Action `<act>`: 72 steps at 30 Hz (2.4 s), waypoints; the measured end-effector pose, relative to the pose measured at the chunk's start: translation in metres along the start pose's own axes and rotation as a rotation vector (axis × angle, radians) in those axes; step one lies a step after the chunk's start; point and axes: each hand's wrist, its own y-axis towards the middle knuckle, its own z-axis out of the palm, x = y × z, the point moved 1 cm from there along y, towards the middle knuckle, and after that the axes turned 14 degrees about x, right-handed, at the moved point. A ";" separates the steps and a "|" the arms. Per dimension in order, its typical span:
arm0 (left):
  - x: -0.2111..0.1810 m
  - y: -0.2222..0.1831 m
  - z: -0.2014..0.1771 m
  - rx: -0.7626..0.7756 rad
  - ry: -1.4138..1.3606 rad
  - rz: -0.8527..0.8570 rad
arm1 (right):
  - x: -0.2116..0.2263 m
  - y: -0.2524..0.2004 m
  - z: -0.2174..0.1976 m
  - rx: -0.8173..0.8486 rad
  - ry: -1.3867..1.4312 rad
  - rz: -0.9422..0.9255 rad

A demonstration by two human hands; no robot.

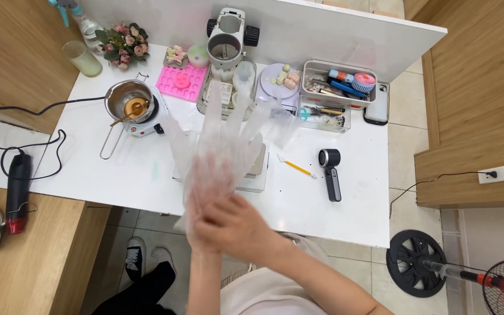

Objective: Heating the surface of wax inside containers using a heat gun to smooth the surface.

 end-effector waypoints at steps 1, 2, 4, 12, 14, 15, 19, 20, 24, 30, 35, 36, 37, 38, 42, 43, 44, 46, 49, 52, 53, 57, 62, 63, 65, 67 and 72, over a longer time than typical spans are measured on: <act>-0.005 0.001 0.000 -0.004 -0.002 -0.004 | 0.008 -0.002 0.001 0.001 0.003 0.005; -0.010 0.002 0.001 0.091 -0.138 0.059 | 0.016 -0.004 0.003 0.016 0.007 -0.025; -0.020 0.003 -0.005 0.181 -0.275 0.124 | 0.025 -0.008 0.008 0.033 0.016 -0.055; -0.015 0.000 -0.030 -0.205 0.083 0.043 | 0.006 -0.018 0.013 0.078 0.236 0.097; -0.012 -0.001 -0.034 -0.212 0.108 0.039 | 0.000 -0.021 0.012 0.081 0.231 0.122; -0.010 -0.002 -0.036 -0.216 0.134 0.034 | -0.003 -0.023 0.011 0.083 0.224 0.148; -0.011 -0.002 -0.046 -0.229 0.123 0.064 | 0.003 -0.026 0.011 0.090 0.249 0.147; -0.014 0.000 -0.044 -0.232 0.037 0.060 | 0.006 -0.025 0.011 0.113 0.253 0.120; -0.030 0.010 -0.020 -0.270 -0.104 -0.023 | 0.023 -0.027 0.015 0.188 0.239 0.035; -0.026 0.001 -0.020 -0.241 0.219 -0.168 | 0.029 -0.032 0.020 0.211 0.237 0.014; -0.029 0.000 -0.014 -0.238 0.164 -0.155 | 0.026 -0.031 0.009 0.199 0.236 0.041; -0.032 0.002 -0.008 -0.234 0.191 -0.177 | 0.026 -0.032 0.007 0.183 0.232 0.036; -0.032 0.003 -0.010 -0.233 0.191 -0.178 | 0.027 -0.033 0.007 0.182 0.232 0.037; -0.032 0.004 -0.011 -0.205 0.222 -0.192 | 0.028 -0.033 0.007 0.210 0.218 0.038; -0.033 0.019 -0.019 -0.088 0.063 -0.164 | 0.043 -0.032 0.004 0.188 0.256 -0.157; -0.033 0.021 -0.015 -0.087 0.062 -0.165 | 0.046 -0.035 0.009 0.188 0.255 -0.155; -0.033 0.026 -0.011 -0.046 -0.028 -0.160 | 0.048 -0.038 0.014 0.221 0.210 -0.166; -0.033 0.034 -0.004 0.003 -0.122 -0.163 | 0.047 -0.042 0.017 0.250 0.156 -0.169; -0.038 0.039 0.002 0.031 -0.307 -0.105 | 0.039 -0.046 0.010 0.253 0.106 -0.150; -0.060 0.035 -0.003 -0.010 -0.570 0.047 | 0.015 -0.055 0.009 0.271 0.206 -0.079; -0.069 0.030 -0.006 -0.032 -0.586 0.113 | -0.001 -0.062 0.011 0.264 0.399 0.053; -0.091 0.009 -0.014 0.078 -0.632 0.219 | -0.132 -0.115 0.069 -0.180 0.738 0.690; -0.089 -0.012 -0.011 -0.019 -0.616 0.253 | -0.305 -0.162 0.122 -0.597 0.984 1.258; -0.088 -0.016 -0.017 -0.043 -0.489 0.223 | -0.322 -0.159 0.119 -0.585 0.976 1.369; -0.074 -0.008 -0.004 -0.237 -0.225 0.114 | -0.341 -0.145 0.119 -0.530 0.947 1.412; -0.059 -0.006 0.003 -0.431 0.041 0.002 | -0.364 -0.149 0.134 -0.477 0.917 1.458; -0.014 0.001 -0.009 -0.143 0.142 -0.358 | -0.399 -0.164 0.156 -0.708 0.989 1.151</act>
